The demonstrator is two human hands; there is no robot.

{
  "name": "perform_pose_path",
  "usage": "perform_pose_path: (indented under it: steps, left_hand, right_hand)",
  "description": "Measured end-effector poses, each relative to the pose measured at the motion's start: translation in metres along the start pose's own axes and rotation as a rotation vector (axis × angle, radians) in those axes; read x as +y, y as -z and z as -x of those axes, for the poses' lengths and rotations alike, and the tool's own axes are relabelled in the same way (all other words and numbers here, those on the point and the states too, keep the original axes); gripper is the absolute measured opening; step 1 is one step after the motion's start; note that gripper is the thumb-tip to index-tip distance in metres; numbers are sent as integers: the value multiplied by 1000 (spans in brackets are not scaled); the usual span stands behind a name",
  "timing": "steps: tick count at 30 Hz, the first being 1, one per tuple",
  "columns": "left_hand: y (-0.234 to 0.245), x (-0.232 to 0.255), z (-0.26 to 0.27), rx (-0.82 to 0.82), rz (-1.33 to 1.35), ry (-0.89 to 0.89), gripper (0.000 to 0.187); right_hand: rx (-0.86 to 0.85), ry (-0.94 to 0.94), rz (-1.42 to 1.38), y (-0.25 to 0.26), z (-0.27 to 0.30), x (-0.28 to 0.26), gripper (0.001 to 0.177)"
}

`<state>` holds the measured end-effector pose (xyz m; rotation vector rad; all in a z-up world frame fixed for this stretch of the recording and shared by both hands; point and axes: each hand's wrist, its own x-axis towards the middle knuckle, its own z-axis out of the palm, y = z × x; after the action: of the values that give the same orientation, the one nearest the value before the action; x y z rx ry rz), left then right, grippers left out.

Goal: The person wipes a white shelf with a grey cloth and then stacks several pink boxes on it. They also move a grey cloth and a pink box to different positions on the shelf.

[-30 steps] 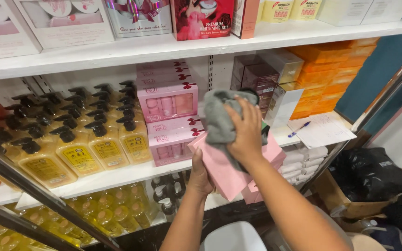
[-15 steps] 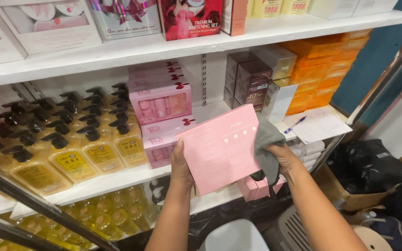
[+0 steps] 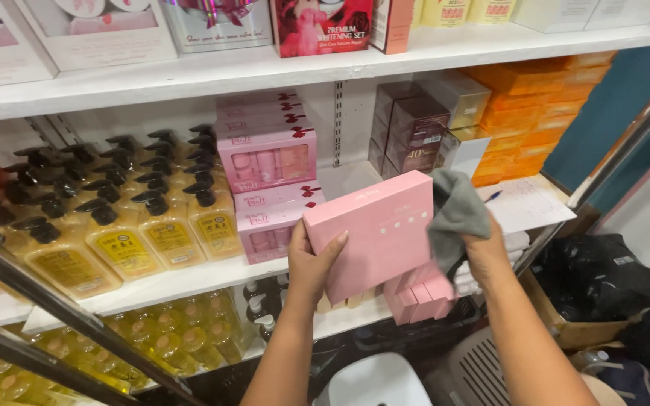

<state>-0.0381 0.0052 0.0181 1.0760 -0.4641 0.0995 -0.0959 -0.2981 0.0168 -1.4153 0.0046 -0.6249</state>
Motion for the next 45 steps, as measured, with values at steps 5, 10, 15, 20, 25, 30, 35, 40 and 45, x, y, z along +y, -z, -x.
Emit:
perform_pose_path:
  steps: [5, 10, 15, 20, 25, 30, 35, 40, 45]
  left_hand:
    - [7, 20, 3, 14, -302, -109, 56]
    - [10, 6, 7, -21, -344, -161, 60]
    - [20, -6, 13, -63, -281, -255, 63]
    - [28, 15, 29, -16, -275, -169, 59]
    - [46, 27, 36, 1, -368, -138, 51]
    - [32, 38, 35, 112, -193, -177, 52]
    - [-31, 16, 27, 449, -6, -212, 51]
    - [-84, -3, 16, 542, 230, -244, 54]
    - [-90, -21, 10, 442, 189, -156, 53]
  right_hand:
    - [66, 339, 292, -34, 5, -53, 60]
    - [-287, 568, 691, -112, 36, -106, 75]
    - [-483, 761, 866, -166, 65, -108, 78]
    - [-495, 731, 839, -166, 58, -85, 73]
    - [-409, 674, 810, -134, 41, -60, 67]
    - [145, 593, 672, -99, 40, -10, 59]
    - [429, 459, 280, -114, 69, 2, 59]
    - [252, -4, -422, -136, 70, -7, 52]
    - [120, 3, -546, -94, 40, 9, 67]
